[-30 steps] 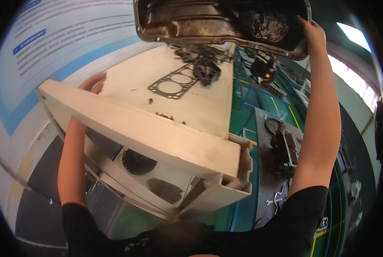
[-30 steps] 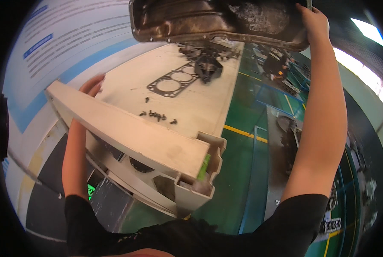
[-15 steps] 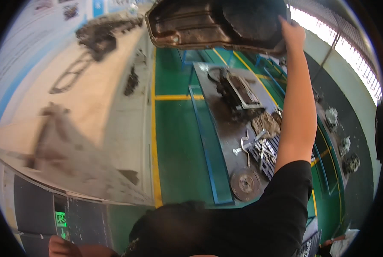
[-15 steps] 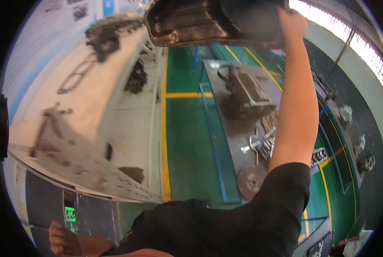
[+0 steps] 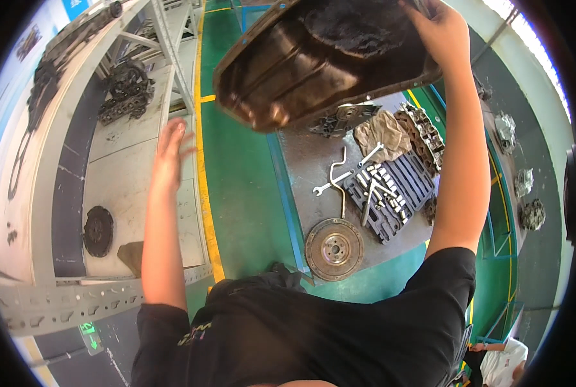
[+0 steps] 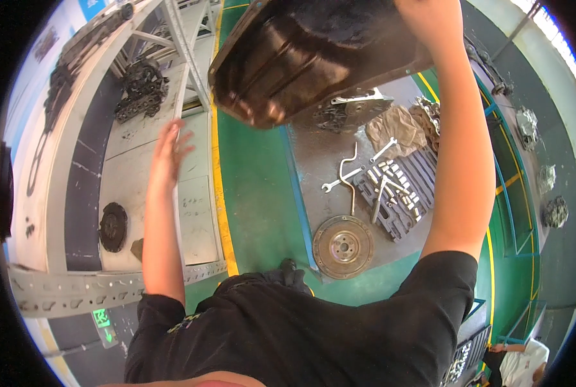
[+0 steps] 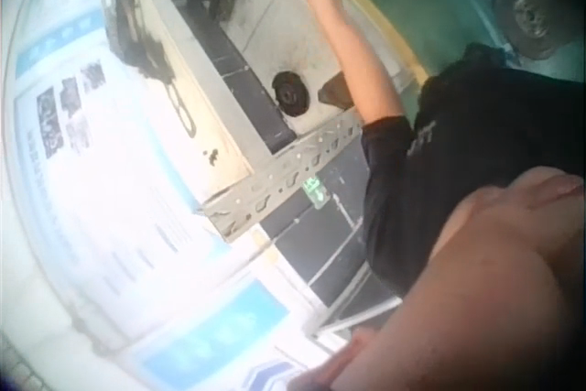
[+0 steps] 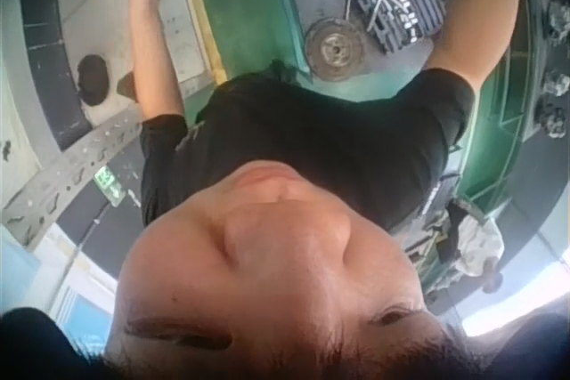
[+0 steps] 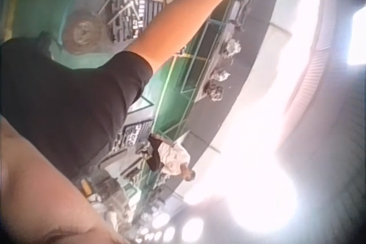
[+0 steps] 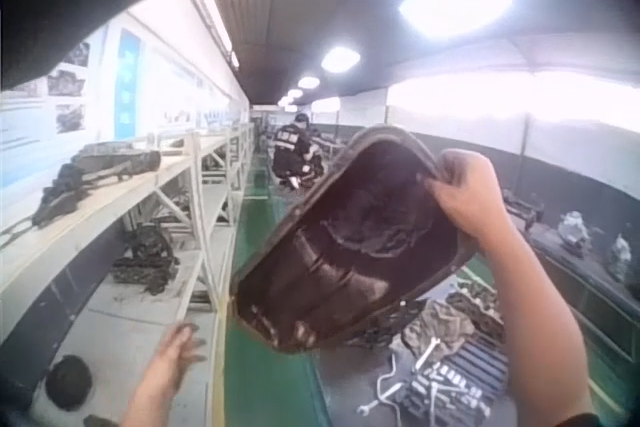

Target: Removing an engine component cover, then replacing and fastening it with tools on a workbench.

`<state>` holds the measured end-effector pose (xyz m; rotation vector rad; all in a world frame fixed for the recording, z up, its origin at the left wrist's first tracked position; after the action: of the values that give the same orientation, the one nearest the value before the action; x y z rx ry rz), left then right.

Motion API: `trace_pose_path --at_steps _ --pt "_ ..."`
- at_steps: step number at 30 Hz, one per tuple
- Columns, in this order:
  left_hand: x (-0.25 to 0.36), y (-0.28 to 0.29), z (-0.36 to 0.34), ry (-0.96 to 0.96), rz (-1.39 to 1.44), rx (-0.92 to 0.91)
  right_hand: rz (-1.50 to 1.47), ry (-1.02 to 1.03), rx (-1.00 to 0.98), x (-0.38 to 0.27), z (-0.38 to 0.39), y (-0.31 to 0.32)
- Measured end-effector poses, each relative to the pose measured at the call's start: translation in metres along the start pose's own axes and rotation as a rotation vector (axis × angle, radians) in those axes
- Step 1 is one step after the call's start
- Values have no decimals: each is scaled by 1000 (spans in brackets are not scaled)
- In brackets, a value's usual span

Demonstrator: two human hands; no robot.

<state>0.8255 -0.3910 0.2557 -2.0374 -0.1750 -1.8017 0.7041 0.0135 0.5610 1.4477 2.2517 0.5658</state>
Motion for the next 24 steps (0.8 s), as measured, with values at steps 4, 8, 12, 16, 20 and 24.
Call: trace_pose_path --at_steps 4,8,12,16,20,24 --pt "-170 -24 -13 728 701 217 -63 7 -149 43 20 -41" --pt "-189 -104 5 560 996 -258 -74 -17 -218 46 58 -76" --pt "-191 -131 -2 941 1206 -260 -264 -175 -218 99 72 -103" --pt "-218 -119 -110 660 728 -589 -218 -301 -105 154 64 -125" --pt "-216 -110 -199 1212 1076 -587 45 -339 139 139 69 -120" --pt "-214 -131 -270 1245 959 -706 21 -330 288 119 86 -114"
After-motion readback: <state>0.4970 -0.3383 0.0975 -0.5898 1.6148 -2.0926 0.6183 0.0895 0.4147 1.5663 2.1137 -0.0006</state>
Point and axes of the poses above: each hand's wrist, its own z-axis away from the middle knuckle, its own y-axis out of the back of the hand, x = y × z, the point moved 6 cm from there along -z, towards the middle knuckle, and after that the axes turned 5 degrees about z, right-handed, at the moved point
